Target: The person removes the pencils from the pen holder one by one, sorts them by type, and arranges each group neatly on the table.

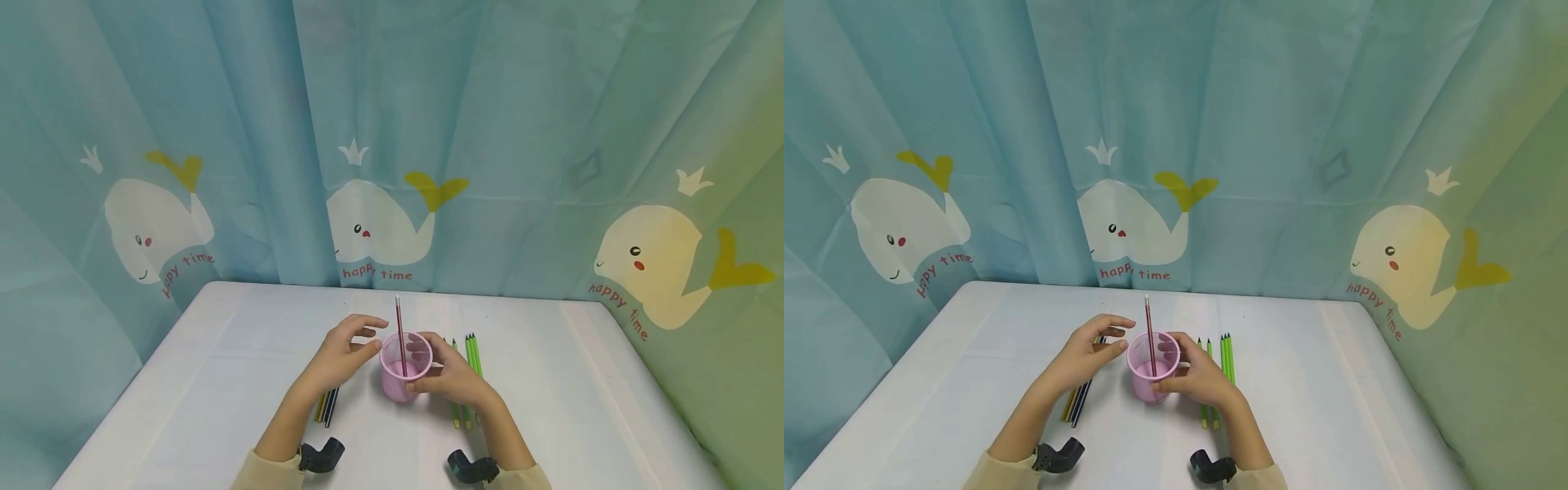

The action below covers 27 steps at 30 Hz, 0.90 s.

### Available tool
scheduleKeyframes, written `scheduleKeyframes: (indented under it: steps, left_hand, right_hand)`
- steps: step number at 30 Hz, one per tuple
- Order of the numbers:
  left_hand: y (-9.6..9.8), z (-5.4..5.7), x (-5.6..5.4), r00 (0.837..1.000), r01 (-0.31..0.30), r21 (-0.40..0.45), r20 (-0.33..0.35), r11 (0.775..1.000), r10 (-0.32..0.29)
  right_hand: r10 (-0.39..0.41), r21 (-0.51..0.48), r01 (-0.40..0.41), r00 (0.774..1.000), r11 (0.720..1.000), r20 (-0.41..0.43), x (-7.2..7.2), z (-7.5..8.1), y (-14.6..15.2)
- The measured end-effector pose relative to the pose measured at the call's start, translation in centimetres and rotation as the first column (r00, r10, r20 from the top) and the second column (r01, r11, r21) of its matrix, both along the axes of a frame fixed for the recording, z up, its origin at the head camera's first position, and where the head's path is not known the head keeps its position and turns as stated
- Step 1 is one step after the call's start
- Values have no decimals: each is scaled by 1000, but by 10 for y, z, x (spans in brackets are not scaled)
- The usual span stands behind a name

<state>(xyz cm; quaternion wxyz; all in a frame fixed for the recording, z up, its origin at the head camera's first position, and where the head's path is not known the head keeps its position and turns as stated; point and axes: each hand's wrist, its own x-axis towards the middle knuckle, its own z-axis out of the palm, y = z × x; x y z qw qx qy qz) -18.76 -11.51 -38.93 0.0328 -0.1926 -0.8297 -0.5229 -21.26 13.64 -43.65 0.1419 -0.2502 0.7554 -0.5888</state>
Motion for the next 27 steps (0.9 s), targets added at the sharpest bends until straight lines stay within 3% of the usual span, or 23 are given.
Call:
scheduleKeyframes:
  steps: [12, 18, 27]
  left_hand:
    - [13, -7, 2, 998, 42, -71, -34, 997, -44]
    - [19, -11, 2, 994, 51, -134, -85, 990, -63]
    - [23, -18, 2, 990, 71, -203, -105, 977, -94]
  right_hand:
    - [12, 7, -12, 1000, 1000, -4, -1, 0, 0]
    - [9, 2, -9, 1000, 1000, -10, -1, -1, 1]
    - [11, 10, -11, 1000, 1000, -3, 0, 0, 0]
